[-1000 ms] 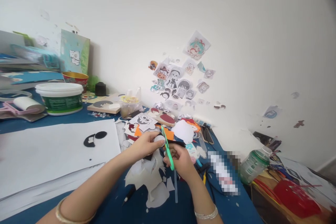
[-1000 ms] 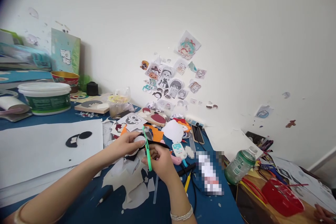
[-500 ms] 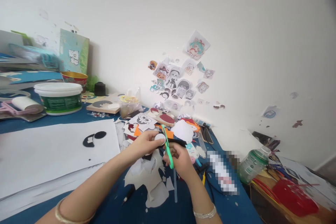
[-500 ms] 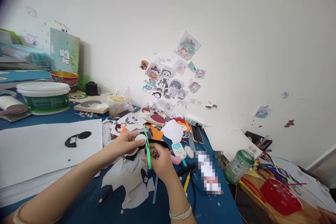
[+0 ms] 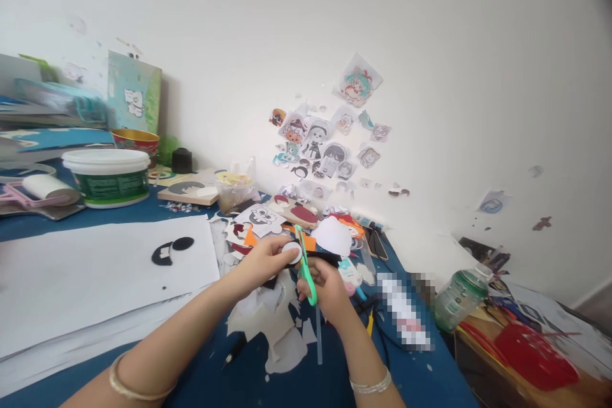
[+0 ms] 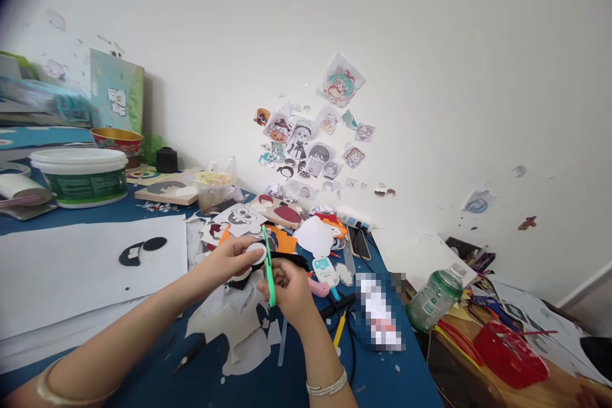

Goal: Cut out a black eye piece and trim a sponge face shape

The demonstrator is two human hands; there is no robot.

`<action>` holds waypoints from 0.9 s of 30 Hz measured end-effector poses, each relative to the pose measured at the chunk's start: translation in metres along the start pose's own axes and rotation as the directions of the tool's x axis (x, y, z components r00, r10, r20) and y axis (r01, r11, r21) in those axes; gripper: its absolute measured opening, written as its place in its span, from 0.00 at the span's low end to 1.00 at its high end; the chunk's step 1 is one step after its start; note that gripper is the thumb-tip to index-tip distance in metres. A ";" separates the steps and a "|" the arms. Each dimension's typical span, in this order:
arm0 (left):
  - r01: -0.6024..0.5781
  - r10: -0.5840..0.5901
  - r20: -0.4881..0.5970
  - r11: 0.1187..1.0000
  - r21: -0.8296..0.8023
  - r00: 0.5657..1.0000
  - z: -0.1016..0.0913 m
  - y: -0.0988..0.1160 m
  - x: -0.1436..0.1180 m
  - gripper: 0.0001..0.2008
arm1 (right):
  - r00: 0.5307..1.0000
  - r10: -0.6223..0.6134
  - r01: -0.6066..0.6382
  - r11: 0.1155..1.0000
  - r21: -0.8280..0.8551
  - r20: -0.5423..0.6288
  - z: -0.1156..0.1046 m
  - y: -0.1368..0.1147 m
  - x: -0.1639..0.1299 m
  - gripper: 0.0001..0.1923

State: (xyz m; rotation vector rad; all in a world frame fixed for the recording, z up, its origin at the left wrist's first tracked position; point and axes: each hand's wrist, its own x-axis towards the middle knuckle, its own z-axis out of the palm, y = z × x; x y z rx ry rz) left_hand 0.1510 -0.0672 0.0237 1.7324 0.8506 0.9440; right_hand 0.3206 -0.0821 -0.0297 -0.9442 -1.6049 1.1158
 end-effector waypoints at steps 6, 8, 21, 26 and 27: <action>0.024 -0.022 0.036 0.998 -0.053 0.999 0.000 -0.004 0.002 0.15 | 0.999 0.040 -0.041 0.998 -0.044 -0.026 -0.001 -0.002 -0.001 0.16; 0.040 -0.032 0.077 0.994 -0.102 0.996 0.001 -0.007 0.003 0.15 | 0.999 0.036 -0.037 0.999 -0.034 -0.013 -0.002 -0.001 0.000 0.17; 0.065 -0.045 0.130 0.986 -0.151 0.990 0.002 -0.011 0.004 0.14 | 0.999 0.033 -0.033 0.999 0.004 0.007 -0.004 0.000 0.000 0.18; 0.082 -0.058 0.130 0.980 -0.182 0.990 0.003 -0.012 0.004 0.15 | 0.999 0.035 -0.035 0.999 -0.023 -0.001 -0.004 0.001 0.000 0.18; 0.083 -0.060 0.126 0.979 -0.188 0.990 0.003 -0.011 0.004 0.15 | 0.999 0.033 -0.033 0.999 -0.030 -0.001 -0.005 0.001 0.000 0.18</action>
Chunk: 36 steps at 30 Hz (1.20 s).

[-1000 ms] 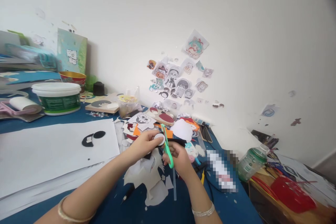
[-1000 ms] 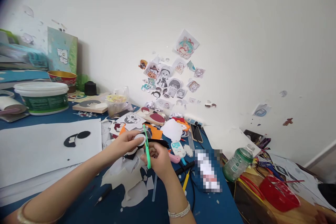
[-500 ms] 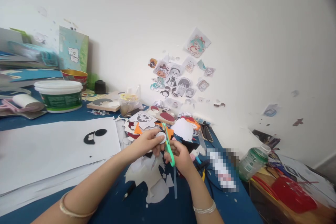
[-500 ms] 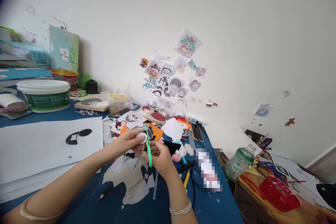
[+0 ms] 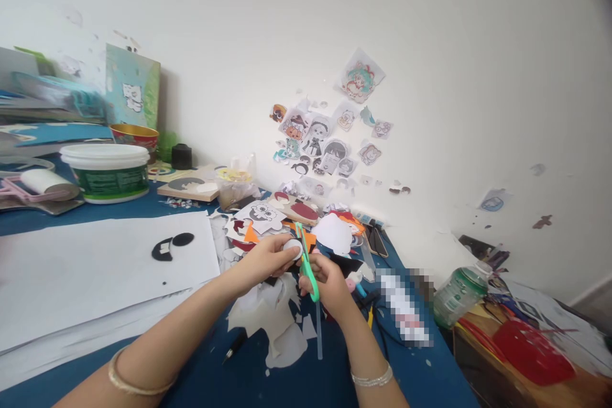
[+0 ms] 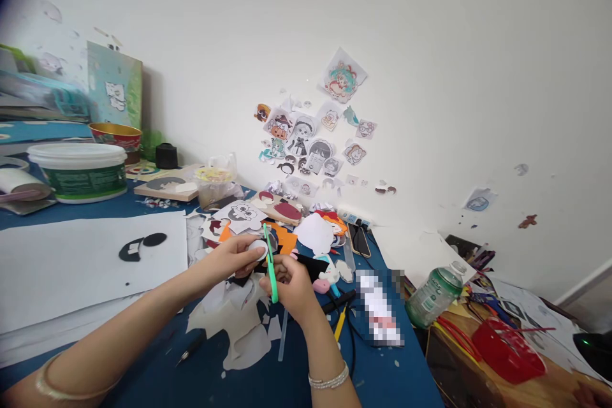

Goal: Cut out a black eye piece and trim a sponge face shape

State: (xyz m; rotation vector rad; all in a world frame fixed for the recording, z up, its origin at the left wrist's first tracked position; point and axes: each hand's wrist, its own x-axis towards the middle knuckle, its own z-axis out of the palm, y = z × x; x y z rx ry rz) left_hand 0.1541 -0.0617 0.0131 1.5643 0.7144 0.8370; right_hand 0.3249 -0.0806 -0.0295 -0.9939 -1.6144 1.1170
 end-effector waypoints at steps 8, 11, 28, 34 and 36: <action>0.023 -0.022 -0.058 1.000 0.019 0.998 0.003 0.005 -0.002 0.16 | 1.000 -0.013 0.013 1.000 -0.013 0.012 0.003 0.002 0.000 0.19; 0.024 -0.024 -0.061 1.000 -0.008 0.998 0.003 0.005 -0.001 0.16 | 1.000 -0.029 0.029 1.000 -0.013 0.002 0.005 0.003 0.001 0.18; 0.036 -0.027 -0.114 0.996 0.082 0.993 0.002 0.004 0.000 0.13 | 0.999 -0.023 0.022 0.999 -0.029 -0.046 0.008 0.003 0.000 0.19; 0.038 -0.034 -0.084 0.998 0.046 0.996 0.000 0.008 -0.004 0.12 | 0.999 -0.019 0.017 0.999 -0.029 -0.048 0.008 0.002 -0.001 0.16; 0.040 -0.037 -0.081 0.999 0.033 0.996 0.000 0.008 -0.004 0.13 | 0.998 -0.019 0.018 0.999 -0.033 -0.055 0.009 0.001 -0.001 0.16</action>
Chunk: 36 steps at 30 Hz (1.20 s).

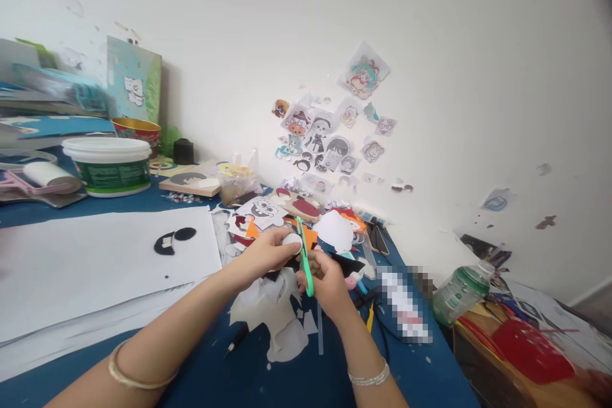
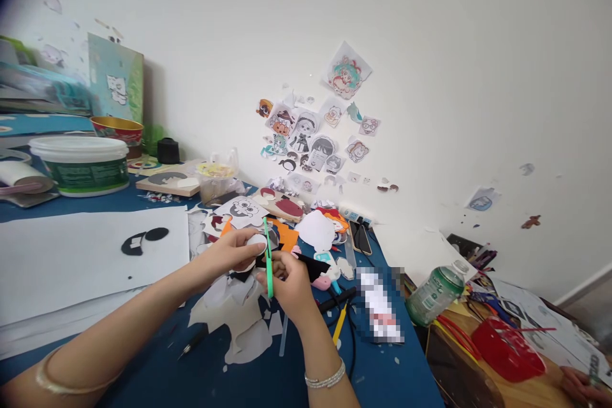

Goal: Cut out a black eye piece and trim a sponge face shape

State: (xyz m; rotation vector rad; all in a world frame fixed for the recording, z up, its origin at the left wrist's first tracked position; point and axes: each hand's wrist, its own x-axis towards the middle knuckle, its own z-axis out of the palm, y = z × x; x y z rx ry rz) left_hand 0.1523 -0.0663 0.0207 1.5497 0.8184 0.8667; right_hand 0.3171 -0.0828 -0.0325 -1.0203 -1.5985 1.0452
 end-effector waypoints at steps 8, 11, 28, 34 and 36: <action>-0.014 0.014 -0.007 0.995 0.100 1.000 -0.001 0.005 -0.001 0.16 | 1.000 -0.010 0.010 0.999 -0.036 0.010 -0.004 0.003 0.001 0.14; -0.032 0.026 0.042 0.987 0.156 0.999 -0.003 0.012 -0.006 0.15 | 1.000 -0.008 0.008 1.000 -0.029 0.022 -0.004 0.004 0.000 0.14; 0.001 0.000 -0.015 0.998 0.063 1.000 -0.006 -0.002 0.002 0.15 | 0.999 0.041 -0.041 0.999 0.008 0.004 -0.002 -0.001 0.000 0.14; -0.037 0.040 -0.023 0.994 0.103 0.999 -0.005 -0.001 0.001 0.13 | 0.999 0.039 -0.039 0.998 0.054 0.014 0.001 0.000 0.001 0.15; -0.031 0.036 -0.036 0.993 0.115 0.999 -0.004 0.000 0.001 0.13 | 0.999 0.043 -0.044 0.997 0.071 0.015 0.001 0.002 0.001 0.15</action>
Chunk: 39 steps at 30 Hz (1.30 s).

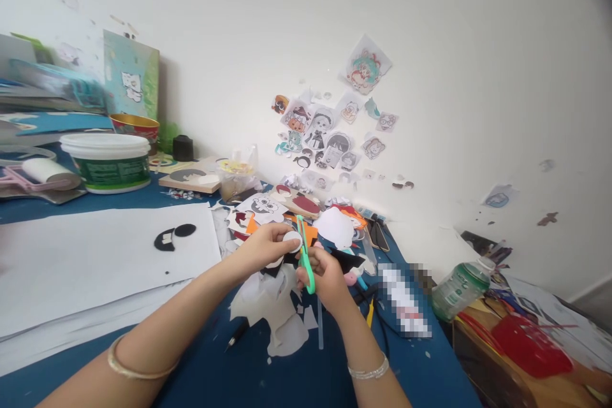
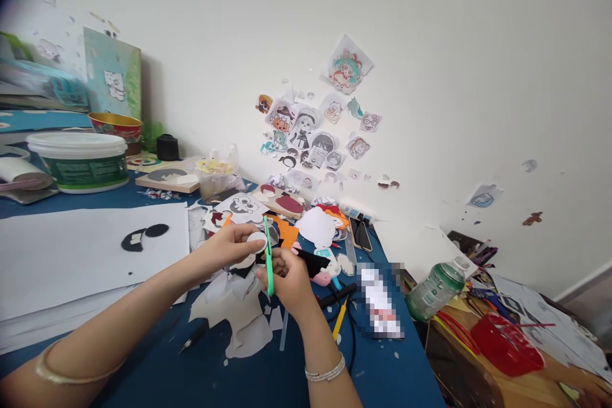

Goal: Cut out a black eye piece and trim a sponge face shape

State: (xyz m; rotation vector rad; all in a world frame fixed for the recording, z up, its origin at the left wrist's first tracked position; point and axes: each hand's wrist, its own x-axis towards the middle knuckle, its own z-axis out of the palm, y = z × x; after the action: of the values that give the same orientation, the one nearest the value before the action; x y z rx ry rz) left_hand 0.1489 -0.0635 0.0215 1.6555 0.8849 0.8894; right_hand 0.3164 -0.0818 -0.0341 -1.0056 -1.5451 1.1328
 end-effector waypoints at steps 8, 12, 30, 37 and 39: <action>-0.003 0.003 0.004 1.000 -0.003 1.000 -0.004 0.003 -0.002 0.13 | 1.000 -0.017 0.017 1.000 -0.005 0.008 0.001 0.001 0.000 0.14; -0.029 0.027 0.056 0.999 0.036 0.998 -0.006 0.006 -0.004 0.11 | 1.000 -0.009 0.009 1.000 0.012 0.024 0.002 0.002 0.000 0.14; -0.010 0.009 0.058 1.000 0.030 0.998 -0.008 0.007 -0.004 0.13 | 1.000 0.021 -0.021 0.999 -0.037 -0.006 0.001 -0.003 0.001 0.17; 0.017 -0.012 0.075 0.998 -0.061 0.997 -0.008 0.003 -0.002 0.14 | 1.000 0.015 -0.015 0.999 0.035 -0.003 -0.001 -0.001 0.002 0.17; 0.020 -0.015 0.055 0.996 -0.084 0.998 -0.008 0.002 -0.001 0.16 | 1.000 0.029 -0.029 0.999 0.021 -0.006 -0.001 0.000 0.002 0.18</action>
State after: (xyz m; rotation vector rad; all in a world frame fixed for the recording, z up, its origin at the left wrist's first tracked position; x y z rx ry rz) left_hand 0.1418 -0.0611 0.0247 1.5897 0.8129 0.8544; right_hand 0.3172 -0.0793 -0.0339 -1.0195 -1.5157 1.1621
